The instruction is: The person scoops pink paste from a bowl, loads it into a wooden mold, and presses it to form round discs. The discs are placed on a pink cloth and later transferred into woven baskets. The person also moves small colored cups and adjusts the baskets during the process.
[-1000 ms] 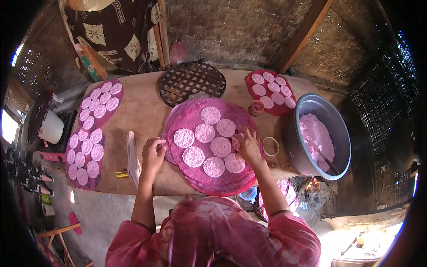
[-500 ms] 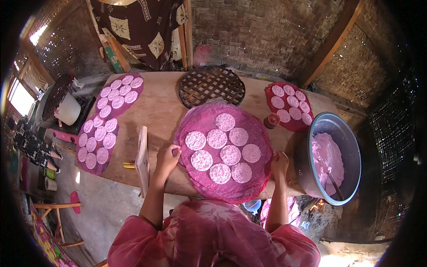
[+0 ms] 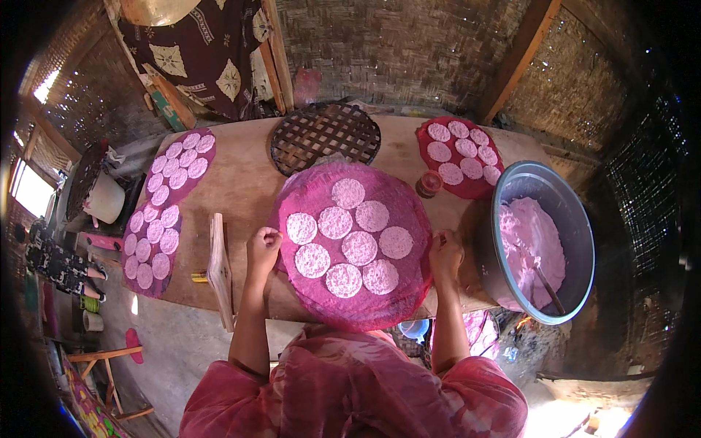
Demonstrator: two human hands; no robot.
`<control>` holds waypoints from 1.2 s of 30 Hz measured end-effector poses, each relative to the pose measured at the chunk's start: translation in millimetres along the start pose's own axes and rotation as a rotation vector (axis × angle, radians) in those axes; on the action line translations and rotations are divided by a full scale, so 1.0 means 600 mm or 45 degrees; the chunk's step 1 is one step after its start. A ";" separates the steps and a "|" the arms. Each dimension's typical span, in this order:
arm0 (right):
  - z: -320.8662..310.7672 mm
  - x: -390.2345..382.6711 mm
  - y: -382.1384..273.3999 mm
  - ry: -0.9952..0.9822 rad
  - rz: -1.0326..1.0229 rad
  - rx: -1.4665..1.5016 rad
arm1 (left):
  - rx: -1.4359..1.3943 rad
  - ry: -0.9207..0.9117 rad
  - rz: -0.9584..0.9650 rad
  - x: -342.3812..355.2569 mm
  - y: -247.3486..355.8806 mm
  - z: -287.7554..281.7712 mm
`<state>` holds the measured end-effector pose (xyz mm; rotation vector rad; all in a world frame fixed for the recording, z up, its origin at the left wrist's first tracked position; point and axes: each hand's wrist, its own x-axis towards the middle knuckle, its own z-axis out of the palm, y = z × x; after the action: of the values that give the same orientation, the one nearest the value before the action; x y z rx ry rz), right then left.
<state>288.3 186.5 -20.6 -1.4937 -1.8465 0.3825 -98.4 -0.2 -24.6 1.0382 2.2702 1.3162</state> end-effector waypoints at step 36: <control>0.098 0.113 -0.498 -0.013 -0.406 0.204 | -0.071 0.167 0.466 0.241 0.047 -0.256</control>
<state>27.1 176.9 149.9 -1.0703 -1.9717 0.3731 -275.4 18.9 91.7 1.4370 2.1898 1.6211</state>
